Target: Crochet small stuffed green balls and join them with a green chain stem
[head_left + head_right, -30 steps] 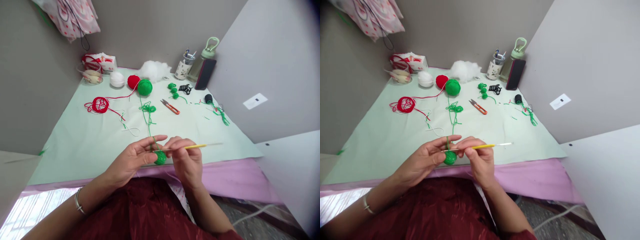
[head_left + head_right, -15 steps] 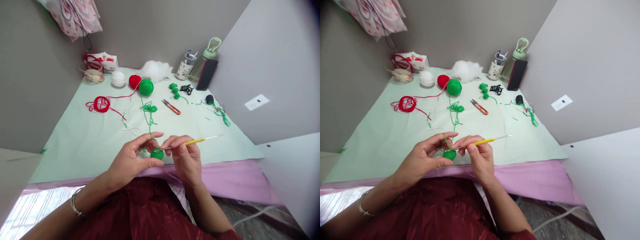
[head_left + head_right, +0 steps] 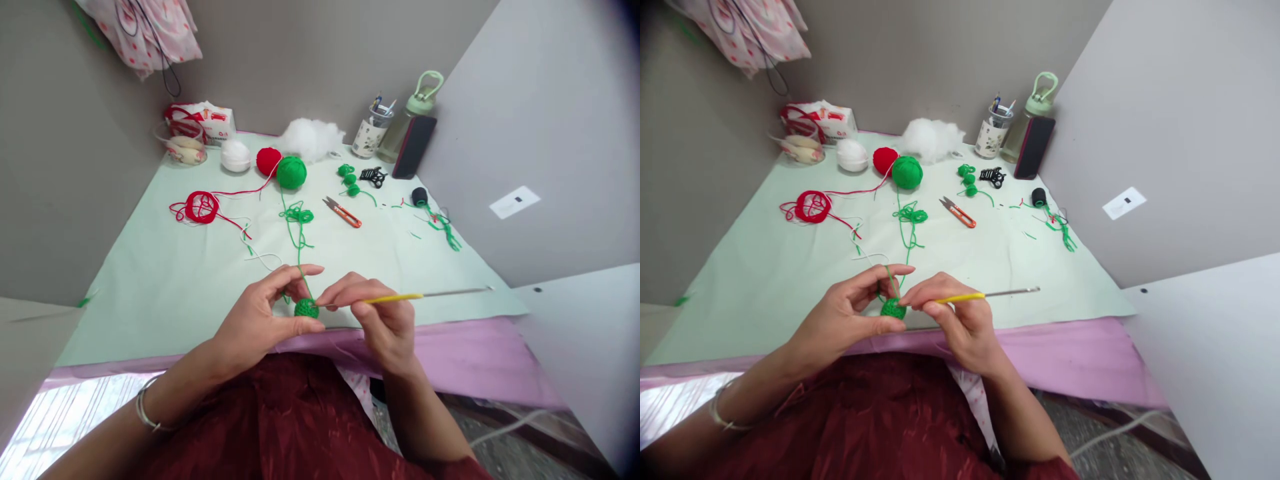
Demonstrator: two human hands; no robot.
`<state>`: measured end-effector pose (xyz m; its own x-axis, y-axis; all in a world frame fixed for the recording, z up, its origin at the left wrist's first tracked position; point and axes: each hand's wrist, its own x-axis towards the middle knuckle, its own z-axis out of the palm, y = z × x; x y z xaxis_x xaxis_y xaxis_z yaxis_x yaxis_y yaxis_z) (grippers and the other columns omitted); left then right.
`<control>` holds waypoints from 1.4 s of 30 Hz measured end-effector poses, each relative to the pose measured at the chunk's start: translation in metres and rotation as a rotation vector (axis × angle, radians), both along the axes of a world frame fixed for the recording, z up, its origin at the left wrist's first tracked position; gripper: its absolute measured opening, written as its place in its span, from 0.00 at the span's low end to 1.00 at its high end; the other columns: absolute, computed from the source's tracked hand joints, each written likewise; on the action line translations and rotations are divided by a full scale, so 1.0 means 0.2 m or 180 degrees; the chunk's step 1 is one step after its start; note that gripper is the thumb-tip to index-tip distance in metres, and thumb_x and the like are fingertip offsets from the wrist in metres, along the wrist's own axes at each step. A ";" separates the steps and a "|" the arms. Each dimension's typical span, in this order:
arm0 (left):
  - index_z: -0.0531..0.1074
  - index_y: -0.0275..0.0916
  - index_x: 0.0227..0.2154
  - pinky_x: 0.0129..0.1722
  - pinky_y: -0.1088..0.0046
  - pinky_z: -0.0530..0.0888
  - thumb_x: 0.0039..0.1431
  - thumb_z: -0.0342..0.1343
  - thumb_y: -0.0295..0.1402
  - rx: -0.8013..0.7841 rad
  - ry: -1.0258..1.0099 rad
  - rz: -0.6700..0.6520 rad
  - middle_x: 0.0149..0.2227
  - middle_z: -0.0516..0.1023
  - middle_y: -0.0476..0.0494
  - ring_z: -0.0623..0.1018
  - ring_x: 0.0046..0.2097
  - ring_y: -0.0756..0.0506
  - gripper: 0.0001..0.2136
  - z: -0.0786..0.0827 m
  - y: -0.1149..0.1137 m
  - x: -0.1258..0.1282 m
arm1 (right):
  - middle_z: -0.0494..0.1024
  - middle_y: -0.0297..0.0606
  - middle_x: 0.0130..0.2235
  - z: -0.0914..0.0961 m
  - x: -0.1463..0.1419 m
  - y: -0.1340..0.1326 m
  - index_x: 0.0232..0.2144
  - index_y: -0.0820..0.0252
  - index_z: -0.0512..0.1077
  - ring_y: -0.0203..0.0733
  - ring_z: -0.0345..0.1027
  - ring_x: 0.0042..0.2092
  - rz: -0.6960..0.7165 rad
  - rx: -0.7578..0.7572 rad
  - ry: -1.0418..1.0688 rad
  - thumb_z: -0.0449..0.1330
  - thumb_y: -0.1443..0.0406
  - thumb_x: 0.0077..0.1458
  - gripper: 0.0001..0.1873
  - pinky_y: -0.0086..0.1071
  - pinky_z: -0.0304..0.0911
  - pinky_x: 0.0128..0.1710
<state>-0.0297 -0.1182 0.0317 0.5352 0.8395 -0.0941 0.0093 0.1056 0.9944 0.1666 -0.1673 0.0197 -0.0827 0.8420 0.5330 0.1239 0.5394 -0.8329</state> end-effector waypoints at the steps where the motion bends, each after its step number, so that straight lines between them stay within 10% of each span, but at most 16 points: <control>1: 0.79 0.45 0.53 0.52 0.64 0.68 0.45 0.76 0.35 0.0023 0.0015 0.0012 0.35 0.72 0.51 0.73 0.43 0.45 0.29 0.00 0.00 0.00 | 0.85 0.41 0.40 0.01 0.00 0.00 0.42 0.55 0.77 0.43 0.79 0.42 -0.0004 0.0112 -0.0168 0.55 0.64 0.70 0.10 0.41 0.75 0.40; 11: 0.78 0.47 0.54 0.48 0.71 0.70 0.57 0.69 0.37 -0.0060 -0.0407 0.0553 0.38 0.73 0.49 0.72 0.42 0.47 0.22 -0.04 -0.06 0.04 | 0.84 0.41 0.48 0.00 -0.03 -0.07 0.49 0.50 0.78 0.44 0.79 0.47 -0.1004 0.1523 -0.2223 0.62 0.72 0.62 0.16 0.37 0.78 0.43; 17: 0.77 0.46 0.57 0.49 0.71 0.70 0.57 0.69 0.41 -0.1568 -0.1277 0.0083 0.41 0.75 0.47 0.74 0.44 0.48 0.25 -0.04 -0.08 0.05 | 0.84 0.44 0.44 -0.08 -0.05 -0.08 0.46 0.59 0.80 0.45 0.79 0.47 -0.1421 0.2268 -0.2449 0.65 0.77 0.57 0.16 0.35 0.80 0.45; 21: 0.76 0.41 0.58 0.54 0.66 0.68 0.51 0.73 0.43 -0.2041 -0.1656 -0.0410 0.44 0.78 0.43 0.75 0.47 0.44 0.32 -0.07 -0.06 0.05 | 0.84 0.45 0.49 -0.12 -0.04 -0.05 0.56 0.57 0.76 0.46 0.79 0.50 -0.1042 0.1723 -0.1565 0.60 0.74 0.63 0.20 0.37 0.79 0.43; 27: 0.80 0.46 0.54 0.46 0.72 0.68 0.43 0.77 0.33 -0.1595 -0.1110 -0.0075 0.37 0.71 0.50 0.70 0.41 0.49 0.30 -0.04 -0.03 0.03 | 0.85 0.41 0.46 -0.09 -0.03 -0.06 0.52 0.51 0.78 0.44 0.81 0.44 -0.0734 0.0893 -0.0440 0.58 0.71 0.66 0.17 0.38 0.77 0.40; 36: 0.80 0.52 0.54 0.39 0.75 0.68 0.51 0.72 0.33 -0.0995 -0.0725 -0.0240 0.40 0.70 0.50 0.70 0.40 0.50 0.25 -0.01 0.00 -0.02 | 0.83 0.36 0.32 -0.04 -0.03 -0.04 0.38 0.54 0.82 0.37 0.75 0.29 -0.0469 -0.0287 0.1206 0.62 0.65 0.65 0.08 0.33 0.72 0.30; 42: 0.77 0.46 0.58 0.35 0.75 0.68 0.65 0.60 0.39 -0.1375 -0.1029 -0.0656 0.32 0.73 0.50 0.72 0.32 0.52 0.19 -0.03 0.00 -0.02 | 0.85 0.38 0.35 -0.03 0.00 -0.04 0.39 0.55 0.83 0.37 0.76 0.32 -0.0215 -0.0321 0.1144 0.63 0.65 0.65 0.07 0.33 0.73 0.34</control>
<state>-0.0340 -0.1187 0.0252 0.7423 0.6364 -0.2096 -0.2246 0.5310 0.8171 0.1668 -0.1750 0.0132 0.1519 0.8890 0.4321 -0.1535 0.4530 -0.8782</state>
